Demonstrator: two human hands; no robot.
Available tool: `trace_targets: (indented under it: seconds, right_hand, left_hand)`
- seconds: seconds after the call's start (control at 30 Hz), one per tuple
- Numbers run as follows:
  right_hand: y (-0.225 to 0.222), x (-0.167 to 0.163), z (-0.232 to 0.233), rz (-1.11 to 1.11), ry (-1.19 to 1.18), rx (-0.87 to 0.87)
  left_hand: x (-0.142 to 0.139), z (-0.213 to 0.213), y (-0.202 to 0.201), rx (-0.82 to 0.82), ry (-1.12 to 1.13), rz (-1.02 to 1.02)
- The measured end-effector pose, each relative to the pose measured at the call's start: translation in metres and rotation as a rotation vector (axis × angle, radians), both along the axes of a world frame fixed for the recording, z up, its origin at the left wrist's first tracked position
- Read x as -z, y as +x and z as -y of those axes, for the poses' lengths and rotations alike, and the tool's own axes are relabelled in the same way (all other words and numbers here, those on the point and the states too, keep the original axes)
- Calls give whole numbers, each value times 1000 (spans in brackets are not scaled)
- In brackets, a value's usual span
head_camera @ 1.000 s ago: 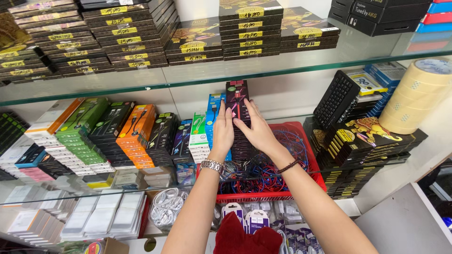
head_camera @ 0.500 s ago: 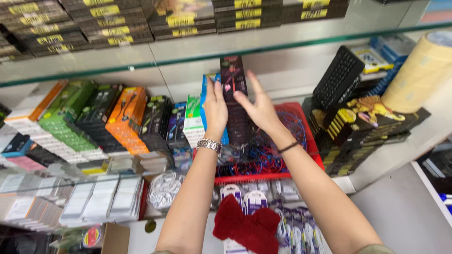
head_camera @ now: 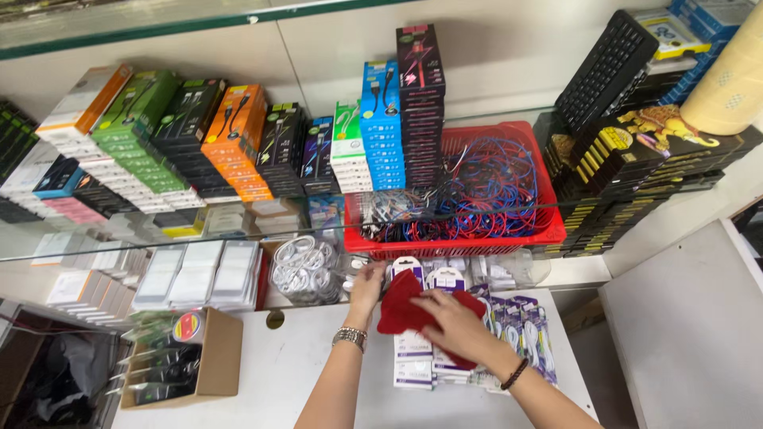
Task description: The person wipes dust from packaged phone-accessory boxes with a red cloth, then stacks the cleaned boxes upright on the glass display shelf. They handle black, blue, and white boxed products one at a time, arranging each stack on the shelf above the counter.
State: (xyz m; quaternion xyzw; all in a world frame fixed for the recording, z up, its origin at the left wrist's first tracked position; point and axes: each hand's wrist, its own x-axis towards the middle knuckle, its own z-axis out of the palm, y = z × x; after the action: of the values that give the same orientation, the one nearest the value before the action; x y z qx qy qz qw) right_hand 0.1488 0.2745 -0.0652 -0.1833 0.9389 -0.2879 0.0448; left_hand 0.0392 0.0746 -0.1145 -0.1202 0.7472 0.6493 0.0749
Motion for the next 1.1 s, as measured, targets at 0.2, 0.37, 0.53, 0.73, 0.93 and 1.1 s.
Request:
trace_targets:
  seconds: [0.2,0.37,0.53,0.73,0.93,1.1]
  right_hand:
    - [-28,23,-56,95,-728,578]
    - [-18,-3,-56,200,-1317,770]
    - [21,-11,42,-241,-502,434]
    - [-6,-17,52,-561,-75,439]
    - [-57,-50,-32,-100,-882,793]
    - [-56,-38,-29,233,-1163,631]
  left_hand:
    - [28,-19,35,160,156,203]
    - [20,-25,46,145,422,132]
    - [-1,-31,57,-40,804,52]
    - [-35,-45,72,148,905,196]
    - [-55,-50,82,371,503,-72]
    - [-71,-42,81,331,-264,-617]
